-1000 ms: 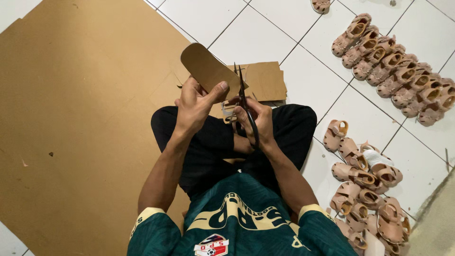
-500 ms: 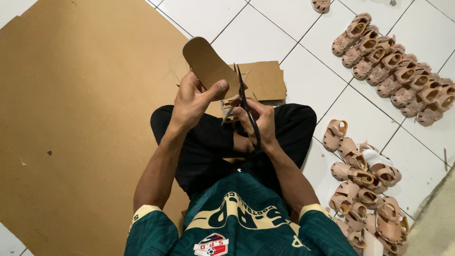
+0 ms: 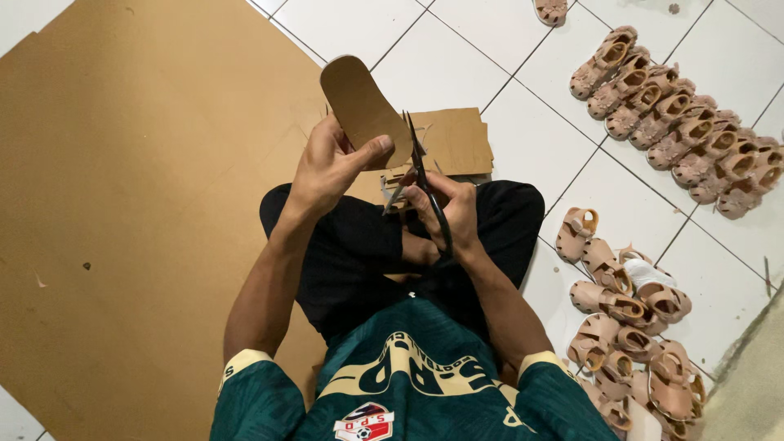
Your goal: The person sits on the workshop floor and cuts shoe insole shapes from cardboard sheets using scissors, tracing around drawn outlines and trimming the edges. They set finished cut pieces aside and pick up new cardboard pieces to cut more insoles one at a time.
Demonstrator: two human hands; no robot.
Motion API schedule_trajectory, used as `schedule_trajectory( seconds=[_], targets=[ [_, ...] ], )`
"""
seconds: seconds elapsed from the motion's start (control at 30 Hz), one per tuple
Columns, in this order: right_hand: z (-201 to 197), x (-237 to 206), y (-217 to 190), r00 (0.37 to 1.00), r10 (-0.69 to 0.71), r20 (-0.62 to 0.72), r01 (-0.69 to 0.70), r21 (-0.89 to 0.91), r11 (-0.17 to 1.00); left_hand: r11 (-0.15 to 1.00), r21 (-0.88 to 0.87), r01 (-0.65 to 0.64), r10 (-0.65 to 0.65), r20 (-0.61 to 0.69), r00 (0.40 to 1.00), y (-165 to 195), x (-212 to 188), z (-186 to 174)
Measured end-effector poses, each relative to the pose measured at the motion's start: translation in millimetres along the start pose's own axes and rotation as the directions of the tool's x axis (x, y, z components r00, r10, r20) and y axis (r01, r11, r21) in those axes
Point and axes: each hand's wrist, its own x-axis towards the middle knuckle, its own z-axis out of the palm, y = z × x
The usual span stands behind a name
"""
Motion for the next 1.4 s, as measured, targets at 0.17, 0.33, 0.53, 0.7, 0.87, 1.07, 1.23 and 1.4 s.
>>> schedule_trajectory(
  seconds=[0.17,0.33,0.53,0.7,0.87,1.07,1.23,1.4],
  targets=[
    [-1,0,-4,1.000,-0.005,0.003,0.005,0.027,1.000,0.999,0.051,0.009,-0.010,0.023,1.000,3,4,-3],
    [-4,0,-5,1.000,0.004,0.010,-0.004,-0.025,1.000,0.999,0.041,0.010,-0.012,0.036,0.999,7,4,-4],
    [-6,-1,-6,0.999,-0.043,0.007,0.043,-0.061,0.997,0.997,0.079,0.015,-0.018,0.038,0.999,11,3,-6],
    [-8,-2,-9,0.998,-0.057,0.019,0.058,-0.066,0.996,0.993,0.115,0.037,-0.042,0.040,0.998,10,5,-8],
    [-9,-2,-10,0.999,-0.039,0.028,0.041,-0.078,0.996,0.985,0.170,0.034,-0.040,0.029,0.999,9,6,-10],
    [-12,-2,-8,0.998,-0.052,0.041,0.058,-0.137,0.989,0.985,0.168,0.035,-0.043,0.041,0.998,10,6,-12],
    [-12,-2,-6,0.995,-0.089,0.043,0.094,-0.133,0.987,0.988,0.147,0.047,-0.055,0.048,0.997,10,6,-12],
    [-11,-3,-7,0.993,-0.107,0.039,0.111,-0.115,0.987,0.997,0.048,0.055,-0.059,0.076,0.995,10,5,-14]
  ],
)
